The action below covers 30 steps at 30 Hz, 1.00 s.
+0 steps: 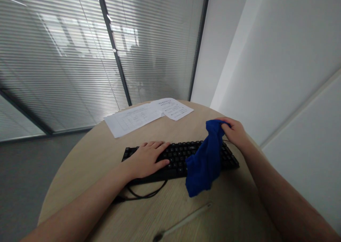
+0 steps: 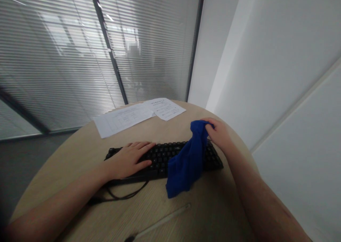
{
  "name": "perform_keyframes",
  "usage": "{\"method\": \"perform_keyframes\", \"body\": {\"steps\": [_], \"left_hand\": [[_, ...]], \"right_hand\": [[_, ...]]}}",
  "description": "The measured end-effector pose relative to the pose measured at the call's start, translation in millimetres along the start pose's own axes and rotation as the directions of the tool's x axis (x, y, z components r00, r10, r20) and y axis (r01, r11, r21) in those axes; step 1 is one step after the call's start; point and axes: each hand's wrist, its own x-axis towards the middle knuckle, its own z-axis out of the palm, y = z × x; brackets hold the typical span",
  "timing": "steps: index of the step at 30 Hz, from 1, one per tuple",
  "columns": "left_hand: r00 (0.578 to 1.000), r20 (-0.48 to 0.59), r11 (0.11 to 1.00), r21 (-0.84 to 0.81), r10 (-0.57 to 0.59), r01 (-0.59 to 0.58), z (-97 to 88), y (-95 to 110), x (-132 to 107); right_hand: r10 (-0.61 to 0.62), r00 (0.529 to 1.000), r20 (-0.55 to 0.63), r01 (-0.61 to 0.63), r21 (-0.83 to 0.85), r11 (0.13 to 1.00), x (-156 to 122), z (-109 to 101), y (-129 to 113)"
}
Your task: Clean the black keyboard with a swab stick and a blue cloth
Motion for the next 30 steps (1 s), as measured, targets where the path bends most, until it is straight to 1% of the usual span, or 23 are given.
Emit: {"method": "perform_keyframes", "body": {"steps": [1,3,4,5,7,9,11,12,13,14,15,16,19,21,23,25,27,29,30], "left_hand": [[1.000,0.000,1.000,-0.012,0.004,-0.004,-0.4,-1.6,0.2],[1.000,-0.002,0.999,-0.041,-0.006,0.006,-1.5,-6.6,0.8],[1.000,-0.004,0.998,-0.057,-0.024,0.024,-2.3,-10.2,1.1],[0.999,-0.007,0.996,-0.070,-0.052,0.051,-3.4,-14.6,1.4],[0.993,-0.016,0.989,-0.088,-0.120,0.118,-6.6,-25.6,2.1],[0.985,-0.035,0.982,-0.097,-0.168,0.164,-10.9,-38.5,2.8],[0.979,-0.050,0.976,-0.101,-0.196,0.190,-15.8,-51.8,3.4],[0.975,-0.050,0.972,-0.103,-0.216,0.210,-18.0,-58.3,3.7],[0.969,-0.053,0.966,-0.107,-0.242,0.235,-19.9,-64.7,4.1],[0.961,-0.049,0.957,-0.121,-0.272,0.265,-21.2,-71.0,4.5],[0.949,-0.033,0.941,-0.145,-0.312,0.305,-21.7,-77.4,4.9],[0.936,-0.024,0.922,-0.181,-0.352,0.342,-21.5,-83.8,5.3],[0.891,-0.002,0.860,-0.263,-0.454,0.437,-15.5,-102.6,6.1],[0.858,-0.041,0.817,-0.329,-0.513,0.473,-8.4,-113.9,5.7],[0.835,-0.092,0.788,-0.402,-0.542,0.466,-0.7,-123.0,4.3],[0.816,-0.141,0.774,-0.440,-0.560,0.455,6.0,-129.3,2.5],[0.808,-0.179,0.765,-0.485,-0.561,0.424,11.0,-132.6,0.8],[0.810,-0.201,0.752,-0.541,-0.551,0.377,14.2,-133.7,-0.3],[0.798,-0.217,0.736,-0.571,-0.562,0.363,15.3,-133.8,-0.6]], "right_hand": [[0.022,0.995,-0.097,-0.012,0.099,0.995,2.0,0.5,9.2],[0.098,0.976,-0.192,-0.035,0.307,0.951,5.0,2.5,24.7],[0.158,0.963,-0.219,-0.049,0.431,0.901,6.1,3.3,30.1],[0.223,0.950,-0.220,-0.066,0.555,0.829,6.9,3.4,33.7],[0.358,0.921,-0.151,-0.117,0.770,0.627,7.7,0.9,35.6],[0.423,0.905,-0.032,-0.162,0.895,0.415,7.6,-5.1,32.3],[0.405,0.913,0.057,-0.168,0.955,0.245,6.8,-12.3,26.3],[0.375,0.924,0.080,-0.156,0.971,0.179,6.2,-15.5,23.1],[0.338,0.936,0.094,-0.145,0.981,0.130,5.6,-17.9,19.9],[0.299,0.948,0.105,-0.141,0.985,0.102,4.9,-19.4,17.0],[0.262,0.958,0.116,-0.145,0.985,0.095,4.3,-19.9,14.5],[0.228,0.966,0.126,-0.153,0.983,0.106,3.7,-19.3,12.7],[0.170,0.974,0.150,-0.179,0.969,0.170,2.2,-12.4,11.9],[0.169,0.969,0.180,-0.212,0.958,0.193,1.1,-5.1,15.3],[0.182,0.957,0.224,-0.259,0.945,0.198,-0.2,2.5,20.5],[0.195,0.945,0.262,-0.300,0.933,0.199,-1.5,9.4,25.8],[0.204,0.937,0.283,-0.323,0.925,0.202,-2.7,14.7,29.9],[0.203,0.934,0.293,-0.334,0.917,0.215,-3.7,18.6,32.2],[0.199,0.935,0.292,-0.334,0.914,0.231,-4.3,20.2,32.9]]}}
